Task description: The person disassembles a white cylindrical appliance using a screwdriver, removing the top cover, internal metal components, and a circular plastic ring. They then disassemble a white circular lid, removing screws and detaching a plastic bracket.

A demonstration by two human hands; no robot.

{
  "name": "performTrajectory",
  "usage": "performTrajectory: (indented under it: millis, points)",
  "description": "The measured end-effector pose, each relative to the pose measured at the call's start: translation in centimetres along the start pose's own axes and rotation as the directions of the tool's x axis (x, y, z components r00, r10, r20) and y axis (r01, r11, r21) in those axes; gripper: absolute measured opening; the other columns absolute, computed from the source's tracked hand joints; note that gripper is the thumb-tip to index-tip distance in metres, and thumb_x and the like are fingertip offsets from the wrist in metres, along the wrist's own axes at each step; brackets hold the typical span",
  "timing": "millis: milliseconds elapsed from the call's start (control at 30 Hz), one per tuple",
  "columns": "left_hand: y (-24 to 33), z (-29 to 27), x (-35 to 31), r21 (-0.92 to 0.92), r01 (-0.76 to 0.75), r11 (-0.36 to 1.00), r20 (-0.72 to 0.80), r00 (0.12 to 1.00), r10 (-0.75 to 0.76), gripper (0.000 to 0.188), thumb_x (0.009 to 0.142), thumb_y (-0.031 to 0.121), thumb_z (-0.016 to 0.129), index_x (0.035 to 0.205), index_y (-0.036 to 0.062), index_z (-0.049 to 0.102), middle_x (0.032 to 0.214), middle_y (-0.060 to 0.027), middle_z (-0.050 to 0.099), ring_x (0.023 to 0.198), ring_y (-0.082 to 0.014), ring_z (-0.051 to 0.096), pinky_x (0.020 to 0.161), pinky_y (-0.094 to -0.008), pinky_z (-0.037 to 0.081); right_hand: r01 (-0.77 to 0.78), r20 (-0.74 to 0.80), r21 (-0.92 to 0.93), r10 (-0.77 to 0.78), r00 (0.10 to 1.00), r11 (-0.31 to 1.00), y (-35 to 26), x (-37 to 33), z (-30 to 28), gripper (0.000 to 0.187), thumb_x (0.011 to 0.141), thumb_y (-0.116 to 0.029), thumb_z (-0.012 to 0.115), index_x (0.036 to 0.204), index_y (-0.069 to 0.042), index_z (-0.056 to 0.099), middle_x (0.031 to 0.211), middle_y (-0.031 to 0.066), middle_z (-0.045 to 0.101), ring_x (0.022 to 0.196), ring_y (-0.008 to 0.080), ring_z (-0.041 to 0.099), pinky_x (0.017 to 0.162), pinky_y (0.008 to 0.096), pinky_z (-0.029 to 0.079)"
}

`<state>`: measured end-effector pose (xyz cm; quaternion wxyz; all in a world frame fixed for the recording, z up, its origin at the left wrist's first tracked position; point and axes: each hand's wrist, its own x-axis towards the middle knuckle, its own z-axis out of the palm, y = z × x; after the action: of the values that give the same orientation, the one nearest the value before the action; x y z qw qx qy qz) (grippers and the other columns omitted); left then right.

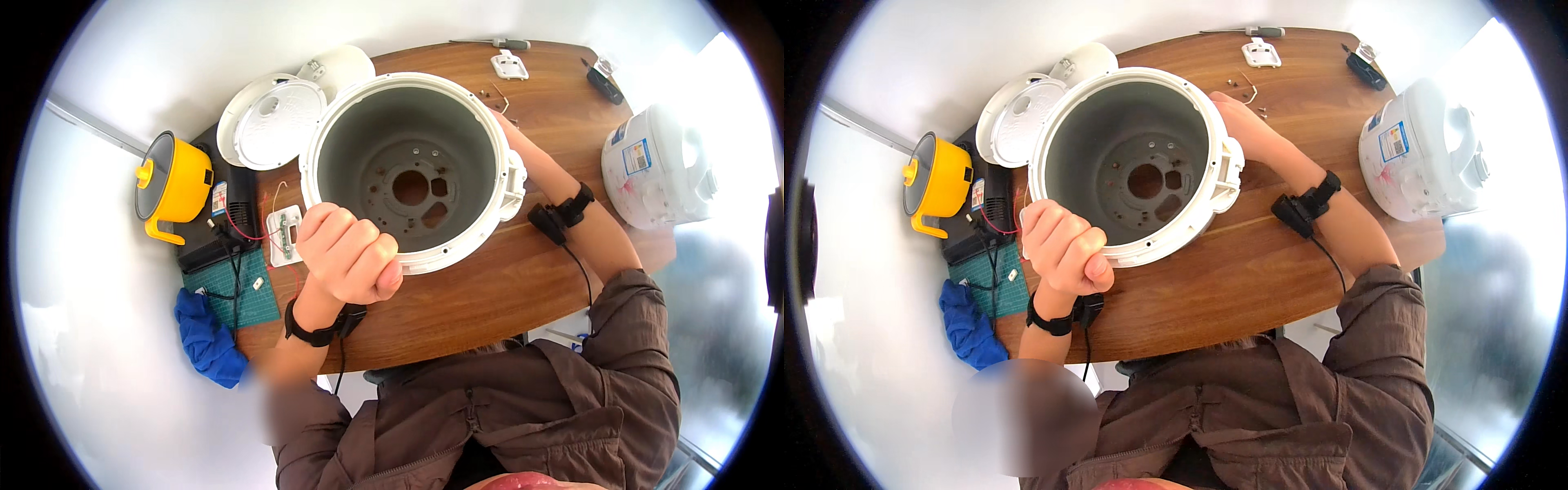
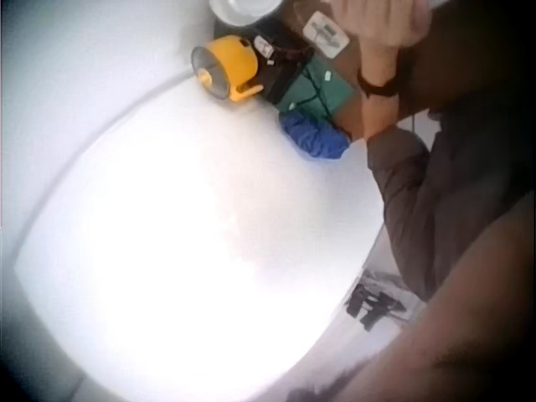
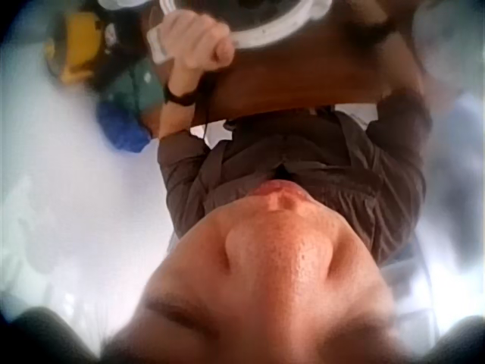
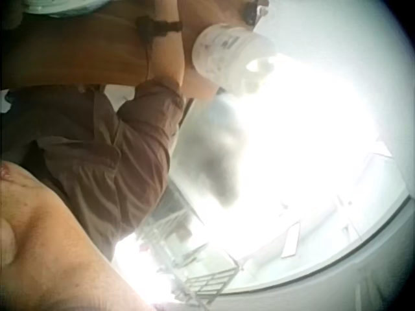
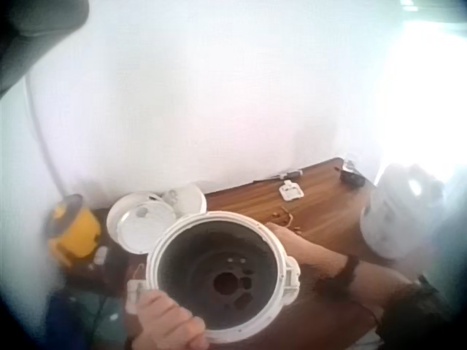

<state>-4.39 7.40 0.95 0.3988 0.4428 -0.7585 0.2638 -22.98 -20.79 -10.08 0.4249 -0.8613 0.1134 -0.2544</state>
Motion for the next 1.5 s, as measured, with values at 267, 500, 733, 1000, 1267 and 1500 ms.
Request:
performTrajectory:
  millis: [267, 500, 733, 1000, 1267, 1500]
  points:
    - [-0.1, 1.0, -1.6, -0.022, 0.019, 1.000, -0.023, 1.000, -0.019, 0.025, 0.088, 0.025, 0.057, 0.068, 0.0119, 0.058, 0.064, -0.0008, 0.048, 0.055, -0.0210, 0.045, 0.059, -0.0341, 0.038, -0.140, -0.075, -0.238, 0.125, 0.989, 0.961, -6.7, 0.0, 0.0, 0.027, 0.088, -0.018, 0.072, 0.108, 0.000, 0.071, 0.106, 0.0173, 0.072, 0.102, 0.0363, 0.065, 0.093, 0.0444, 0.053]
    - [0.2, 1.5, -2.6, -0.011, 0.007, 1.000, -0.020, 1.000, -0.007, 0.028, 0.095, 0.028, 0.057, 0.075, 0.0086, 0.061, 0.068, -0.0024, 0.052, 0.059, -0.0230, 0.051, 0.065, -0.0368, 0.044, 0.081, -0.507, -0.241, -0.196, 0.839, 0.967, -12.3, -0.4, -1.9, 0.015, 0.095, -0.006, 0.066, 0.105, 0.000, 0.075, 0.099, 0.0090, 0.075, 0.090, 0.0202, 0.071, 0.083, 0.0309, 0.056]
    - [-0.7, 2.3, -3.2, -0.281, 0.104, 0.954, -0.202, 0.965, -0.165, 0.022, 0.098, 0.023, 0.058, 0.094, 0.0034, 0.065, 0.088, -0.0119, 0.064, 0.081, -0.0300, 0.060, 0.079, -0.0425, 0.052, 0.407, 0.130, -0.464, -0.394, 0.910, 0.787, -20.0, -2.8, 1.7, 0.028, 0.083, -0.027, 0.080, 0.099, -0.005, 0.074, 0.092, 0.0076, 0.071, 0.083, 0.0279, 0.068, 0.076, 0.0382, 0.054]
    - [-4.1, 3.8, -4.9, -0.768, 0.506, 0.392, 0.022, 0.633, -0.774, 0.059, 0.112, 0.037, 0.031, 0.154, -0.0043, 0.034, 0.155, -0.0224, 0.044, 0.144, -0.0310, 0.043, 0.121, -0.0443, 0.033, 0.362, 0.167, -0.569, -0.328, 0.930, 0.739, -22.0, -4.1, 4.3, 0.029, 0.076, -0.029, 0.085, 0.094, -0.010, 0.072, 0.086, 0.0008, 0.064, 0.075, 0.0210, 0.062, 0.070, 0.0339, 0.047]
    - [-3.1, 5.8, -5.7, -0.894, 0.443, 0.068, 0.217, 0.560, -0.800, 0.069, 0.108, 0.049, 0.034, 0.159, 0.0026, 0.029, 0.157, -0.0172, 0.043, 0.143, -0.0291, 0.046, 0.119, -0.0450, 0.040, 0.334, 0.059, -0.551, -0.363, 0.930, 0.765, -21.3, -4.8, 4.2, 0.024, 0.071, -0.030, 0.085, 0.079, -0.012, 0.071, 0.079, -0.0015, 0.058, 0.066, 0.0191, 0.054, 0.057, 0.0334, 0.039]
    - [-2.6, 5.6, -5.7, -0.882, 0.462, 0.096, 0.203, 0.556, -0.806, 0.079, 0.102, 0.058, 0.041, 0.158, 0.0024, 0.029, 0.156, -0.0182, 0.043, 0.143, -0.0293, 0.046, 0.119, -0.0457, 0.040, 0.367, 0.022, -0.535, -0.422, 0.906, 0.761, -20.2, -5.1, 4.0, 0.026, 0.069, -0.033, 0.085, 0.075, -0.012, 0.069, 0.072, -0.0012, 0.054, 0.060, 0.0192, 0.051, 0.056, 0.0326, 0.035]
